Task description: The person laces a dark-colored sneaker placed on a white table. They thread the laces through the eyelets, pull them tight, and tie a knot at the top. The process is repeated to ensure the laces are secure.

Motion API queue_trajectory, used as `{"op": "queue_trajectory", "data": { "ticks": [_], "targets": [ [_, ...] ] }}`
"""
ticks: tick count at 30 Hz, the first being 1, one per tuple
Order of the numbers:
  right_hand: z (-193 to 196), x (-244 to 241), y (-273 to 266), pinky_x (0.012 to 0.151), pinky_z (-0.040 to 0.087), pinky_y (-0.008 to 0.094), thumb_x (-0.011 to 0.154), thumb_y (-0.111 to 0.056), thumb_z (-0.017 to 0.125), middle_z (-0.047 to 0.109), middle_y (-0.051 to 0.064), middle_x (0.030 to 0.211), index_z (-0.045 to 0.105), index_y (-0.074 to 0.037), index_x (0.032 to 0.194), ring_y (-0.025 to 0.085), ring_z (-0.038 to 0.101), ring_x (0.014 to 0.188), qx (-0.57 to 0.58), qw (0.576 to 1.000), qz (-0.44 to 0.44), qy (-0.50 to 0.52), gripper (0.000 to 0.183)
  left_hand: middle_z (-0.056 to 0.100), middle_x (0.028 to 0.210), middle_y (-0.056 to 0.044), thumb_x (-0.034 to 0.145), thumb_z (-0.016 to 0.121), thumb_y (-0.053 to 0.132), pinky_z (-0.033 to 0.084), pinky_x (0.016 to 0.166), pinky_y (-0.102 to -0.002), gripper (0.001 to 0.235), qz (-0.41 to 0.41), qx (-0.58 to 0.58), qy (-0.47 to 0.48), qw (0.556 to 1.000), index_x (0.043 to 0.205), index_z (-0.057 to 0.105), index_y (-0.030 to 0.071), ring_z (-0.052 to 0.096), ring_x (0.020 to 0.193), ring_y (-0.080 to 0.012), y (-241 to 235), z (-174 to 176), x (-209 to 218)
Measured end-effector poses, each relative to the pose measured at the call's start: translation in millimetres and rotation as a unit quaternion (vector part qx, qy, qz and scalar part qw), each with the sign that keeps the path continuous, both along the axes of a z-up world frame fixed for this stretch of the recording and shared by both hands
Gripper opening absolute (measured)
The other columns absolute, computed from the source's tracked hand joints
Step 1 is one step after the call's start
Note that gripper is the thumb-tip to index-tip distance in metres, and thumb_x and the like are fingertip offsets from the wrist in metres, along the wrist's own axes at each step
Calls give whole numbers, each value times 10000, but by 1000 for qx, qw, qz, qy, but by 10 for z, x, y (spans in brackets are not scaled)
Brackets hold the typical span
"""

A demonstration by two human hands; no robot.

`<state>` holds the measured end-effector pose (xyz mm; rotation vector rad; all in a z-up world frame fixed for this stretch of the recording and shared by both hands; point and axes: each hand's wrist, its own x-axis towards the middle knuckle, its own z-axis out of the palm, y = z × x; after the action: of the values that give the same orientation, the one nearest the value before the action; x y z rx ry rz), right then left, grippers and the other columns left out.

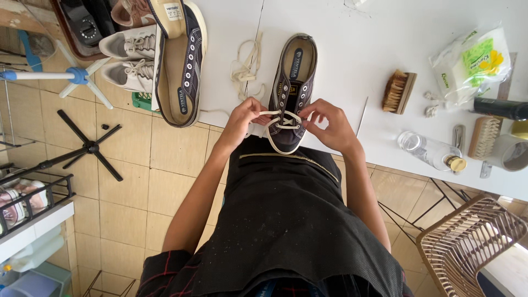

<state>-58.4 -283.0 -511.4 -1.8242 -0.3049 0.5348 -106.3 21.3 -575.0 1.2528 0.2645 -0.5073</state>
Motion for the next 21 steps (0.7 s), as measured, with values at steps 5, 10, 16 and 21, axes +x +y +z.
{"op": "queue_trajectory", "data": {
  "ticks": [5,10,16,21],
  "targets": [
    [144,61,30,817,547,439,918,-42,895,754,139,974,822,-64,1135,318,748,820,-13,999,29,-29,230,747,1119,-159,1101,716,398,600,946,-444,329,-89,195,-97,972,1191,633,92,750,1051,-276,-195,434,122],
    [65,40,106,779,559,417,907,-15,889,747,121,888,832,-61,1018,319,736,736,-17,994,36,-100,132,759,1011,-145,1091,788,343,636,784,-419,270,-112,296,-177,932,1133,706,90,787,913,-310,-294,502,191],
    [-323,-294,193,606,586,274,921,-11,791,705,-26,801,841,-150,1107,158,720,609,-129,940,-52,-313,237,741,903,-85,1075,795,232,633,746,-354,163,-90,285,-165,940,1052,723,88,774,860,-237,-284,380,162],
    [121,-138,95,750,655,412,883,-102,830,741,114,898,679,-133,1416,318,778,740,-71,997,36,25,555,768,972,-182,1103,581,230,584,871,-429,180,-73,165,-99,979,999,644,97,722,934,-274,-125,-20,-7]
  ]
}}
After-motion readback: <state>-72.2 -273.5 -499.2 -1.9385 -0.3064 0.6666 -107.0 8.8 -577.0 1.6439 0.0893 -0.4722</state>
